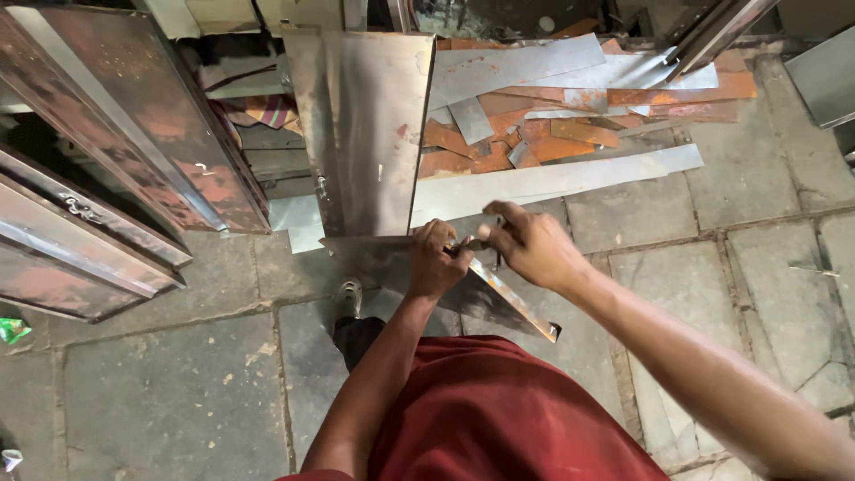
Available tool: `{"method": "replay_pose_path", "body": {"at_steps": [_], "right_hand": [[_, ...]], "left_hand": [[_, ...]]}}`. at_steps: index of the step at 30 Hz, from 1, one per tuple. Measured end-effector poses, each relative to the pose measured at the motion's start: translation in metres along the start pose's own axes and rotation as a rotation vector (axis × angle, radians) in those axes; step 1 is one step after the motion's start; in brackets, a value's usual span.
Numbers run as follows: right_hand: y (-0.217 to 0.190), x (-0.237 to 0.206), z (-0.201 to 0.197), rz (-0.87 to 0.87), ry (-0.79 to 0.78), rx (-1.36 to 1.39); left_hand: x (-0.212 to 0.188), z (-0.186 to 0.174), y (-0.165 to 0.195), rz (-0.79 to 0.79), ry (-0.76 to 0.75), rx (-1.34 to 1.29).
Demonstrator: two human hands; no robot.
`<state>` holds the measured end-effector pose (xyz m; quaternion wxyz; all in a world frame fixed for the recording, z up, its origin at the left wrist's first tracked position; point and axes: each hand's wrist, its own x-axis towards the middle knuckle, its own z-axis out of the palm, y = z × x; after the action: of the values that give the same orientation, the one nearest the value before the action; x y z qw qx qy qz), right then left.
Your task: The person uses a metal file to smooth the edges of a rectangular metal sheet. They hold the sheet with one hand and file the edge with the other, repeatedly moving the file back and forth. The person also uses a hammer to tap the metal sheet at one point.
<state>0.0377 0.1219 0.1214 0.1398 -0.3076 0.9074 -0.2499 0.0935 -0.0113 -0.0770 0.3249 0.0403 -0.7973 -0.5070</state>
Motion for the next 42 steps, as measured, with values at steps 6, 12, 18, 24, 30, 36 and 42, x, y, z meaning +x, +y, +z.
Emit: {"method": "replay_pose_path", "body": {"at_steps": [6, 12, 18, 24, 30, 36, 42], "right_hand": [[0.012, -0.007, -0.023, -0.738, 0.056, -0.485], [-0.013, 0.002, 0.021, 0.546, -0.177, -0.006], [0.004, -0.006, -0.039, -0.697, 0.027, -0.45], [0.008, 0.003, -0.006, -0.114, -0.127, -0.538], [-0.002, -0.001, 0.0, 0.171, -0.06, -0.089], [0.002, -0.003, -0.043, -0.959, 0.134, -0.556], [-0.011, 0.003, 0.015, 0.184, -0.035, -0.16]], "left_hand": [[-0.002, 0.001, 0.001, -0.048, -0.028, 0.002], [0.0, 0.009, 0.002, 0.028, 0.002, 0.014], [0.002, 0.009, 0.002, -0.018, -0.002, 0.016], [0.002, 0.012, 0.001, 0.007, -0.008, 0.022], [0.002, 0.014, -0.001, 0.004, -0.026, 0.026], [0.003, 0.012, -0.002, -0.021, 0.004, 0.042], [0.002, 0.009, -0.003, -0.005, -0.033, 0.01]]}}
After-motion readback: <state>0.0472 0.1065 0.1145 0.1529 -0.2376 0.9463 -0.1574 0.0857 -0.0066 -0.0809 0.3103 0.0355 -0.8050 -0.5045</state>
